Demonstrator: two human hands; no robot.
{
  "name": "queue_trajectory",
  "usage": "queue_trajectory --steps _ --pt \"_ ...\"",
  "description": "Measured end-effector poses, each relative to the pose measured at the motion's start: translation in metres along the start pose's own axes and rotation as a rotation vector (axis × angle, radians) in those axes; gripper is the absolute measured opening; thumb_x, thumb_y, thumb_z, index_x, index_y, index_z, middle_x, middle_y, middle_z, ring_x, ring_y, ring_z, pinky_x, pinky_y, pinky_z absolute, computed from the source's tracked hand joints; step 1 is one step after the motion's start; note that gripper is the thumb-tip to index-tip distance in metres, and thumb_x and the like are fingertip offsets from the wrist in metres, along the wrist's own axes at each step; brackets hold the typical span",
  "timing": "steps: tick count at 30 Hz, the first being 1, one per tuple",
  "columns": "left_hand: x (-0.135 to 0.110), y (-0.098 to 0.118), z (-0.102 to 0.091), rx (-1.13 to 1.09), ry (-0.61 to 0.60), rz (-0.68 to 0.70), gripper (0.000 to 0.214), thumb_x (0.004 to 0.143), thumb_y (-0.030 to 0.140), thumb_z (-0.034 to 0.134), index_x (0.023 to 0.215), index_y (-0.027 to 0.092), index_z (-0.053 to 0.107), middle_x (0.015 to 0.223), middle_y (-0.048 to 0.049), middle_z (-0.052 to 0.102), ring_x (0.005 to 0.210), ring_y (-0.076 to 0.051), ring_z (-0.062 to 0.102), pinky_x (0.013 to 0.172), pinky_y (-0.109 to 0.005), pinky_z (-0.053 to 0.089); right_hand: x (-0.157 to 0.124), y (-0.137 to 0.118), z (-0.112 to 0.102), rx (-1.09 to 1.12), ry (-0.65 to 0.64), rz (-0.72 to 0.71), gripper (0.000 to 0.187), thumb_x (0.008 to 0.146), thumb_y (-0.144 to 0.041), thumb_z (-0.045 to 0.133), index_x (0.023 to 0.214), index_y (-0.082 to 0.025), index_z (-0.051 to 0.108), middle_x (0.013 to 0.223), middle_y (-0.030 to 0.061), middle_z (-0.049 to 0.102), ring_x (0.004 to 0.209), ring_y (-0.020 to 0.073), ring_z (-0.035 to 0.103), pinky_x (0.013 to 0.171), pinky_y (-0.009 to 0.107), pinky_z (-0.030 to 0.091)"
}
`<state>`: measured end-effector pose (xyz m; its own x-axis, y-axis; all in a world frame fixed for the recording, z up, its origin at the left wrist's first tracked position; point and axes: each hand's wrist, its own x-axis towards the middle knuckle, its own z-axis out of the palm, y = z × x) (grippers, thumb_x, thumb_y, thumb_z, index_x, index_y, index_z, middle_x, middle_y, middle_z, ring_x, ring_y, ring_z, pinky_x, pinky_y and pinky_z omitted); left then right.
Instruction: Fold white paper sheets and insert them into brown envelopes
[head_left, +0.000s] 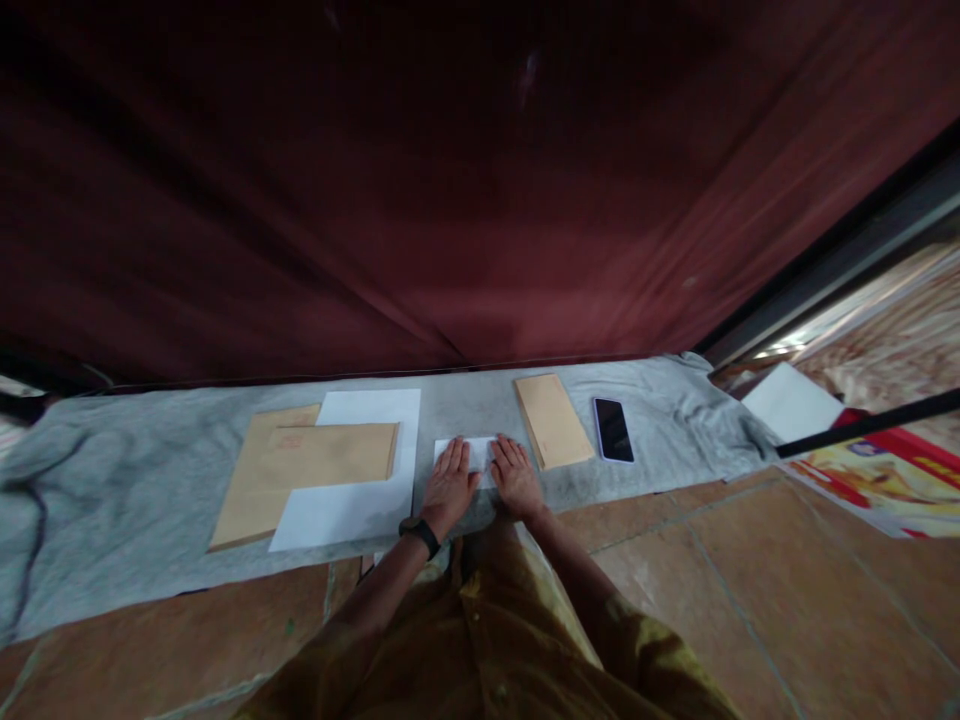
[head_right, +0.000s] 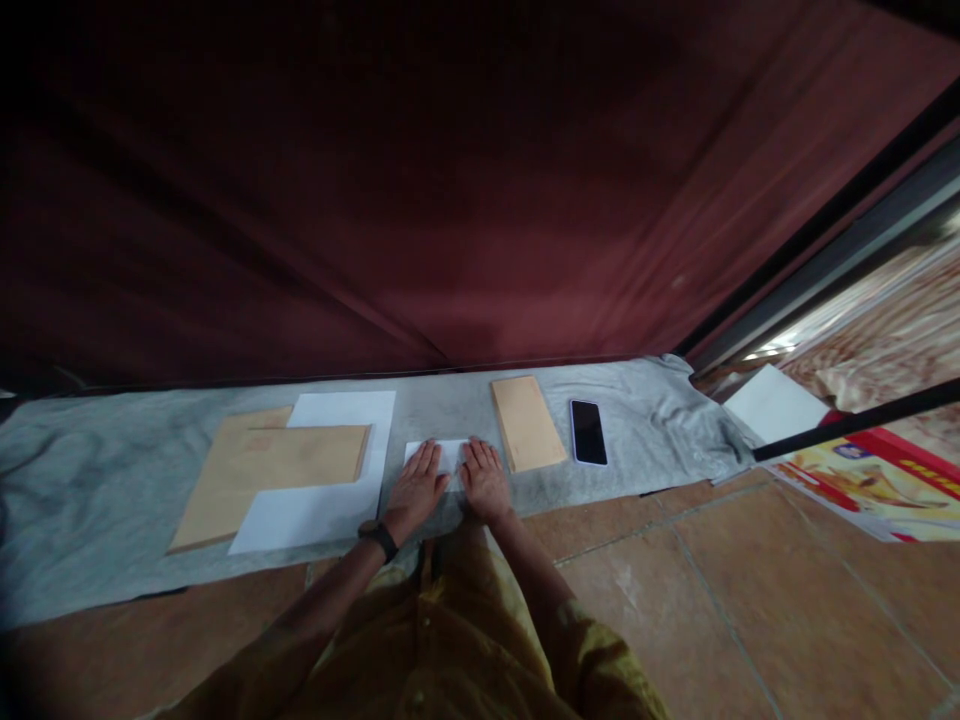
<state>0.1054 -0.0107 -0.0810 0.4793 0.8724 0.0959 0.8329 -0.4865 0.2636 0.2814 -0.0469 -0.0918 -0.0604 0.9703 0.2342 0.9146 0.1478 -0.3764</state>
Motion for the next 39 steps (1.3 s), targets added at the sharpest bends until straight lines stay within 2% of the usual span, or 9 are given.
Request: queue_trajectory --steps 6,13,18,23,27,30,34,37,39 --pt "-0.004 -0.004 0.006 -0.014 0.045 0.019 0.065 0.1 0.04 0.039 0.152 0.001 0.036 0.16 -0.0224 0.036 0.152 -0.03 0.027 0.123 -0.046 0.028 0.014 -0.005 0.006 0.085 0.087 0.183 0.046 0.096 -0.016 0.043 0.14 -0.013 0.056 0.142 0.0141 0.059 0.13 0.026 0.053 0.111 0.043 0.041" --pt "-0.006 -0.005 0.013 -0.027 0.067 0.002 0.064 0.101 0.043 0.036 0.152 0.005 0.037 0.16 -0.0198 0.037 0.153 -0.028 0.026 0.123 -0.046 0.027 0.047 -0.01 0.008 0.377 0.17 0.472 0.044 0.082 -0.009 0.048 0.121 -0.012 0.068 0.108 0.0154 0.067 0.103 0.0269 0.063 0.098 0.04 0.048" --pt "-0.007 -0.007 0.013 -0.053 0.064 0.014 0.063 0.102 0.044 0.034 0.151 0.005 0.04 0.16 -0.019 0.038 0.152 -0.028 0.029 0.124 -0.046 0.027 0.058 -0.004 0.003 0.48 0.201 0.526 0.041 0.076 -0.011 0.049 0.113 -0.012 0.069 0.095 0.0109 0.066 0.087 0.0225 0.064 0.088 0.036 0.052" --pt "-0.009 -0.009 0.01 -0.105 0.076 0.02 0.06 0.102 0.041 0.038 0.151 0.007 0.04 0.159 -0.0192 0.04 0.151 -0.028 0.031 0.123 -0.049 0.031 0.05 -0.003 -0.004 0.627 0.175 0.562 0.035 0.076 -0.022 0.052 0.106 -0.016 0.07 0.086 0.0047 0.07 0.077 0.0193 0.066 0.074 0.031 0.056" --pt "-0.01 -0.004 0.003 -0.229 0.131 -0.015 0.056 0.102 0.04 0.04 0.147 0.008 0.044 0.156 -0.0203 0.043 0.15 -0.029 0.033 0.12 -0.053 0.034 0.039 -0.009 -0.016 0.757 0.085 0.536 0.029 0.079 -0.036 0.054 0.085 -0.015 0.073 0.065 0.0015 0.068 0.061 0.0187 0.063 0.054 0.027 0.052" --pt "-0.01 0.008 -0.012 -0.41 0.214 -0.082 0.052 0.103 0.039 0.038 0.146 0.011 0.045 0.157 -0.0188 0.042 0.15 -0.028 0.033 0.12 -0.055 0.034 0.034 -0.018 -0.037 0.794 0.101 0.517 0.037 0.084 -0.042 0.051 0.087 -0.014 0.075 0.067 0.003 0.069 0.062 0.0184 0.063 0.056 0.026 0.051" --pt "-0.003 0.038 -0.047 -0.804 0.222 -0.293 0.054 0.103 0.044 0.038 0.148 0.016 0.045 0.156 -0.0157 0.045 0.147 -0.025 0.04 0.119 -0.045 0.037 0.027 -0.046 -0.076 0.702 0.204 0.391 0.042 0.094 -0.043 0.047 0.108 -0.015 0.075 0.09 0.008 0.077 0.078 0.0219 0.07 0.067 0.029 0.055" --pt "0.002 0.057 -0.075 -1.171 0.189 -0.372 0.054 0.101 0.052 0.042 0.142 0.019 0.052 0.147 -0.0121 0.056 0.137 -0.024 0.052 0.113 -0.04 0.044 0.019 -0.075 -0.094 0.555 0.15 0.168 0.04 0.098 -0.033 0.044 0.126 -0.021 0.069 0.119 0.0092 0.073 0.1 0.0232 0.071 0.086 0.032 0.057" --pt "0.004 0.061 -0.084 -1.332 0.197 -0.412 0.054 0.097 0.058 0.046 0.13 0.018 0.062 0.134 -0.0117 0.067 0.127 -0.025 0.061 0.107 -0.038 0.049 0.012 -0.089 -0.095 0.472 0.117 0.031 0.042 0.099 -0.027 0.042 0.134 -0.021 0.064 0.132 0.0086 0.067 0.121 0.0232 0.064 0.102 0.034 0.053"
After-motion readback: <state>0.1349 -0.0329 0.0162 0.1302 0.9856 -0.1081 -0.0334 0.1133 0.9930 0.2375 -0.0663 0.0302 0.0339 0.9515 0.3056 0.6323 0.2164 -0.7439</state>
